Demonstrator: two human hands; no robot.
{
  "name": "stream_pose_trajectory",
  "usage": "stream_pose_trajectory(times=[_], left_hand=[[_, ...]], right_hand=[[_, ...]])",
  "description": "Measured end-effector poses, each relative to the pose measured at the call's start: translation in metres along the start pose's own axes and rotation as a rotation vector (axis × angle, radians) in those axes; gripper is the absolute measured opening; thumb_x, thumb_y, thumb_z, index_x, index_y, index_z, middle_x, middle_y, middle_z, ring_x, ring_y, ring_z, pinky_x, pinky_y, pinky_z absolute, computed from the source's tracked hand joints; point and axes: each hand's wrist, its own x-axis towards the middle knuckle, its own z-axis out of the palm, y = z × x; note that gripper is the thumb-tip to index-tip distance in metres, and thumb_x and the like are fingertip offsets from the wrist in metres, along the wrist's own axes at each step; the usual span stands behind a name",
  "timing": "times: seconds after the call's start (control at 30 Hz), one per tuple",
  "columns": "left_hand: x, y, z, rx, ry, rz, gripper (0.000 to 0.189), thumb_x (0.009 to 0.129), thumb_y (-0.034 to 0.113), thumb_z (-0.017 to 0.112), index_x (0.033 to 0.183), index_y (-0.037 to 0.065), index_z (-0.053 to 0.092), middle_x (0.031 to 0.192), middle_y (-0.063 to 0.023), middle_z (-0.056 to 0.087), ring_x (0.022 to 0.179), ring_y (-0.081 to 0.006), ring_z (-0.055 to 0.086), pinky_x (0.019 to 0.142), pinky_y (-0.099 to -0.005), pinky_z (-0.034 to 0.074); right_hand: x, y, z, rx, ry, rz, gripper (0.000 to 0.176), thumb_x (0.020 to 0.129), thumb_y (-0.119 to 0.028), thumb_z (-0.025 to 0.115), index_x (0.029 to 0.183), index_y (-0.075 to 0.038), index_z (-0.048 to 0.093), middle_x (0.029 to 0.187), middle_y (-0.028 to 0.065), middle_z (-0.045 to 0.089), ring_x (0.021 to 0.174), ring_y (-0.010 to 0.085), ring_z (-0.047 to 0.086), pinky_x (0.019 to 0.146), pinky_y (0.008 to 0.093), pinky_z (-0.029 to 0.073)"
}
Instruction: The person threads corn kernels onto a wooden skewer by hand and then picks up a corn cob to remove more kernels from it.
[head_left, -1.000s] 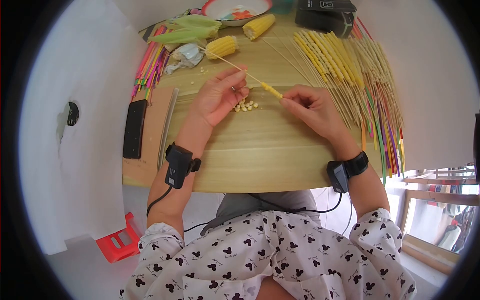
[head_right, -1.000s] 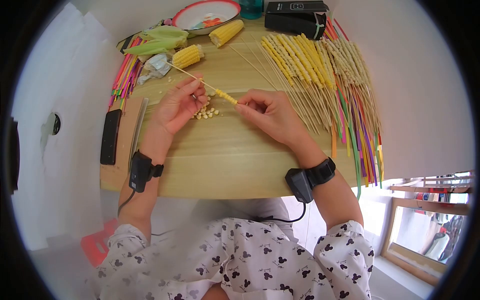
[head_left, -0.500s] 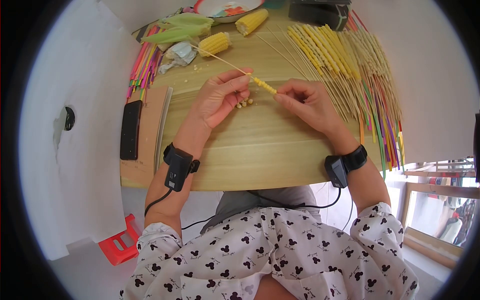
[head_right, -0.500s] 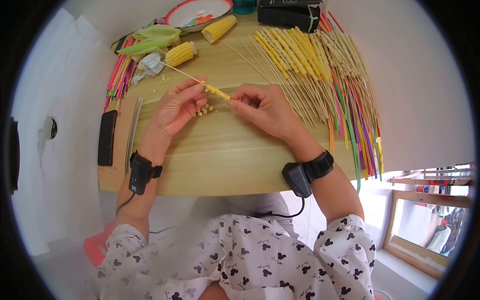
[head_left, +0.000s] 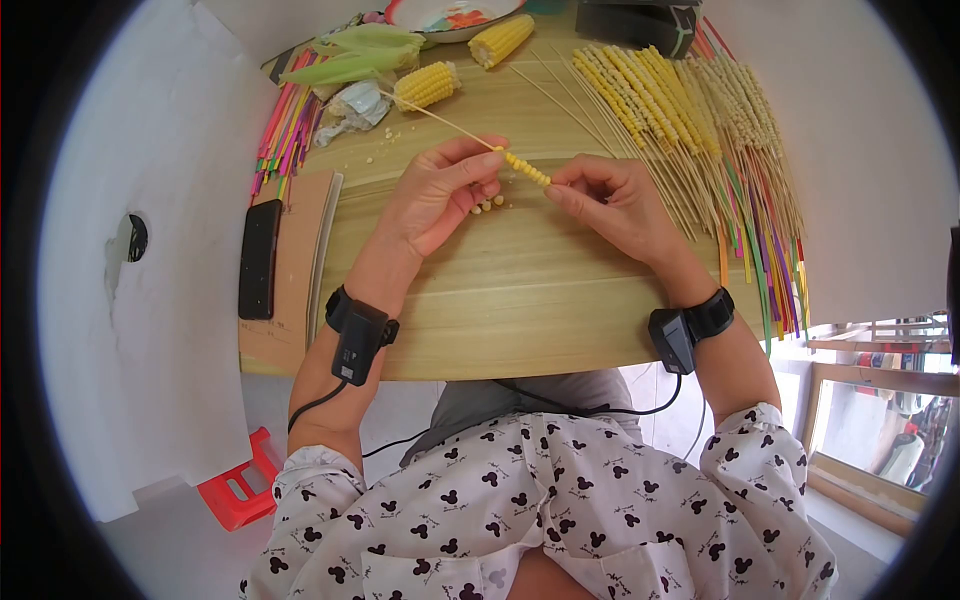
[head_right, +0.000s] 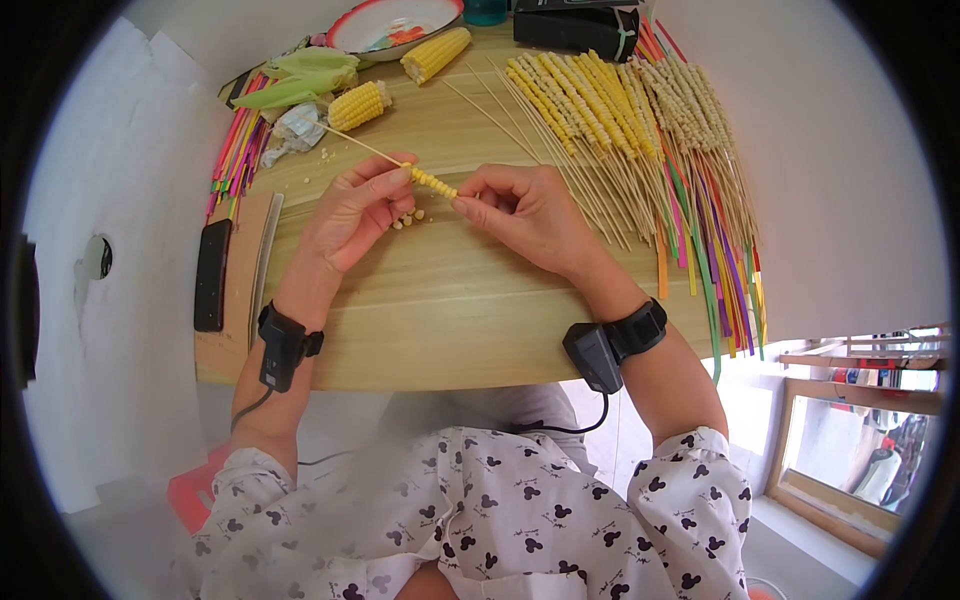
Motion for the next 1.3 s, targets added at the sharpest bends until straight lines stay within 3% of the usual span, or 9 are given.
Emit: stream_pose_trajectory(times=[0.2, 0.4, 0.6, 0.83, 0.93, 1.23, 1.3], left_hand=[[0.001, 0.004, -0.002, -0.042, -0.050, 0.017, 0.022, 0.089, 0.008, 0.069, 0.108, -0.002, 0.067, 0.084, -0.0021, 0.062, 0.072, -0.0101, 0.055, 0.067, -0.0253, 0.048], [0.000, 0.004, 0.002, 0.066, 0.021, 0.046, 0.018, 0.090, 0.007, 0.066, 0.106, -0.002, 0.066, 0.076, 0.0002, 0.055, 0.070, -0.0095, 0.050, 0.066, -0.0261, 0.044], [-0.002, 0.004, 0.000, 0.068, -0.065, 0.046, 0.020, 0.088, 0.008, 0.070, 0.105, -0.001, 0.068, 0.083, -0.0025, 0.063, 0.071, -0.0111, 0.057, 0.067, -0.0248, 0.049], [-0.003, 0.005, 0.001, 0.045, -0.035, 0.046, 0.019, 0.087, 0.008, 0.070, 0.104, -0.002, 0.068, 0.083, -0.0027, 0.062, 0.070, -0.0108, 0.055, 0.067, -0.0254, 0.048], [-0.003, 0.006, 0.003, 0.053, -0.007, 0.051, 0.016, 0.089, 0.007, 0.067, 0.103, -0.001, 0.068, 0.077, 0.0007, 0.056, 0.069, -0.0090, 0.050, 0.066, -0.0263, 0.045], [-0.001, 0.008, -0.003, 0.055, -0.033, 0.071, 0.021, 0.088, 0.009, 0.070, 0.104, -0.004, 0.068, 0.085, -0.0055, 0.065, 0.070, -0.0093, 0.057, 0.066, -0.0244, 0.049], [-0.002, 0.008, 0.002, 0.099, 0.022, 0.051, 0.020, 0.090, 0.008, 0.068, 0.106, -0.004, 0.067, 0.079, -0.0020, 0.059, 0.071, -0.0096, 0.052, 0.064, -0.0253, 0.044]], right_hand=[[0.001, 0.000, 0.001, 0.000, 0.008, 0.022, 0.012, 0.089, -0.014, 0.069, 0.089, -0.001, 0.068, 0.065, -0.0098, 0.050, 0.058, -0.0009, 0.038, 0.050, 0.0191, 0.030], [0.000, -0.002, -0.001, 0.012, -0.026, 0.035, 0.012, 0.090, -0.013, 0.069, 0.087, -0.002, 0.067, 0.066, -0.0097, 0.050, 0.059, -0.0011, 0.038, 0.051, 0.0183, 0.029], [0.000, 0.002, 0.000, 0.061, -0.040, 0.073, 0.013, 0.090, -0.015, 0.069, 0.088, -0.002, 0.068, 0.065, -0.0107, 0.049, 0.058, -0.0016, 0.037, 0.050, 0.0186, 0.029], [-0.001, 0.001, 0.000, 0.071, -0.026, 0.090, 0.014, 0.090, -0.015, 0.069, 0.089, -0.002, 0.068, 0.065, -0.0103, 0.050, 0.058, -0.0014, 0.038, 0.050, 0.0191, 0.029], [-0.001, -0.002, -0.001, 0.056, -0.024, 0.063, 0.014, 0.090, -0.016, 0.069, 0.089, -0.001, 0.069, 0.065, -0.0101, 0.051, 0.058, -0.0013, 0.038, 0.050, 0.0191, 0.029], [0.000, 0.003, -0.002, 0.095, -0.017, 0.079, 0.015, 0.090, -0.016, 0.069, 0.089, -0.001, 0.068, 0.065, -0.0099, 0.050, 0.058, -0.0012, 0.038, 0.050, 0.0195, 0.029], [0.000, 0.003, -0.002, 0.090, -0.014, 0.079, 0.015, 0.090, -0.016, 0.069, 0.089, -0.001, 0.068, 0.065, -0.0099, 0.050, 0.058, -0.0012, 0.037, 0.050, 0.0195, 0.029]])
